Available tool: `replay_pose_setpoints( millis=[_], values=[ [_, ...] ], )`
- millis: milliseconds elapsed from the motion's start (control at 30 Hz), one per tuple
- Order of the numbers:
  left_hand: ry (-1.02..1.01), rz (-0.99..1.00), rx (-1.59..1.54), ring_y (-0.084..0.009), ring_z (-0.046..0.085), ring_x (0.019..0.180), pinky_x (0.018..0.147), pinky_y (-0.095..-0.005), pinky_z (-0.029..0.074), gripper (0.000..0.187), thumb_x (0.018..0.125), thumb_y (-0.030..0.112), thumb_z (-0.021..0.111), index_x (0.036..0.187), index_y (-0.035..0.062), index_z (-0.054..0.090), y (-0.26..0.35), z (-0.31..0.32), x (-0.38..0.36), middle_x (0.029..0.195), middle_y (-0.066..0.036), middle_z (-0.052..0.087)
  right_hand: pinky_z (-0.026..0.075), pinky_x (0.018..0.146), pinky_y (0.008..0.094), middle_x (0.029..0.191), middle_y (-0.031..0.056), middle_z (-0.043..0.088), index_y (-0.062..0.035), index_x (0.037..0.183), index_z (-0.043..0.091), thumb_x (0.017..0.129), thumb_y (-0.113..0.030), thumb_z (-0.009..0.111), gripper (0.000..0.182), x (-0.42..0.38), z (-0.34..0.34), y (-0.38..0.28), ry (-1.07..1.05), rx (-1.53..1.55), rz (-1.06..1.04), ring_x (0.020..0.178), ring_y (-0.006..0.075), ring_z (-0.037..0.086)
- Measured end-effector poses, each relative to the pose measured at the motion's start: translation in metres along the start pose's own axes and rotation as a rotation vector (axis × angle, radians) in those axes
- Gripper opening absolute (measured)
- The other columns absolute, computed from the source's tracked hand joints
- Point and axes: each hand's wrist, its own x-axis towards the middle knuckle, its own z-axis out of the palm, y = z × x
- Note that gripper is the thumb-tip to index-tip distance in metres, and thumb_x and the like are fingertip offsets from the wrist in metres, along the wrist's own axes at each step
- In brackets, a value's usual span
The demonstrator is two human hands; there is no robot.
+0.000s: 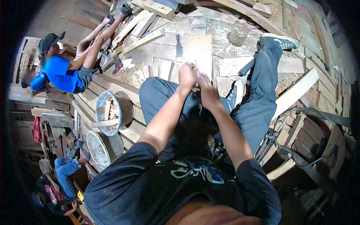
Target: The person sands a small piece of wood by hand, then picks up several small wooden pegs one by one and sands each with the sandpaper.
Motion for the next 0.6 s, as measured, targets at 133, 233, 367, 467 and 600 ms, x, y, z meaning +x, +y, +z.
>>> replay_pose_setpoints(
  millis=[133, 233, 367, 467, 600],
  values=[
    [-0.033, -0.016, 0.021, -0.0444, 0.064, 0.086, 0.079, -0.049, 0.052, 0.017, 0.08, 0.014, 0.064, 0.087, 0.0011, 0.072, -0.006, -0.002, -0.004, 0.089, -0.026, 0.066, 0.015, 0.121, 0.0531, 0.157, 0.0092, 0.034, -0.0047, 0.147, 0.04, 0.09, -0.004, 0.045, 0.057, -0.001, 0.009, 0.002, -0.025, -0.04, 0.013, 0.147, 0.0234, 0.03],
    [0.067, 0.088, -0.004, -0.0457, 0.063, 0.082, 0.074, -0.0515, 0.051, 0.017, 0.079, 0.014, 0.065, 0.089, 0.0011, 0.071, -0.017, -0.002, -0.023, 0.084, -0.027, 0.064, 0.015, 0.121, 0.052, 0.158, 0.0091, 0.034, -0.0071, 0.151, 0.034, 0.091, -0.004, 0.043, 0.061, -0.002, 0.007, -0.004, -0.066, -0.149, 0.022, 0.147, 0.0235, 0.029],
    [0.246, 0.349, -0.081, -0.0439, 0.062, 0.08, 0.073, -0.0505, 0.05, 0.012, 0.079, 0.01, 0.065, 0.086, 0.0006, 0.069, -0.008, -0.003, -0.017, 0.081, -0.026, 0.063, 0.013, 0.121, 0.0524, 0.158, 0.0096, 0.033, -0.0107, 0.154, 0.027, 0.092, -0.005, 0.042, 0.064, -0.001, 0.02, 0.01, 0.008, 0.421, 0.119, 0.147, 0.0248, 0.029],
    [0.098, 0.18, -0.038, -0.0433, 0.061, 0.079, 0.074, -0.0498, 0.049, 0.013, 0.079, 0.011, 0.065, 0.083, -0.0011, 0.068, -0.011, 0.009, 0.001, 0.079, -0.025, 0.061, 0.014, 0.12, 0.0549, 0.154, 0.0114, 0.039, -0.0124, 0.149, 0.04, 0.092, -0.009, 0.049, 0.058, -0.005, 0.0, -0.003, 0.112, 0.285, 0.002, 0.145, 0.0271, 0.031],
    [0.247, 0.321, 0.079, -0.043, 0.062, 0.08, 0.074, -0.0502, 0.05, 0.015, 0.08, 0.012, 0.064, 0.082, -0.0016, 0.068, -0.04, 0.04, 0.0, 0.08, -0.025, 0.062, 0.014, 0.12, 0.057, 0.153, 0.0108, 0.039, -0.0116, 0.14, 0.052, 0.092, -0.01, 0.05, 0.047, -0.002, 0.006, -0.002, 0.117, 0.12, -0.03, 0.144, 0.0279, 0.032]
  ],
)
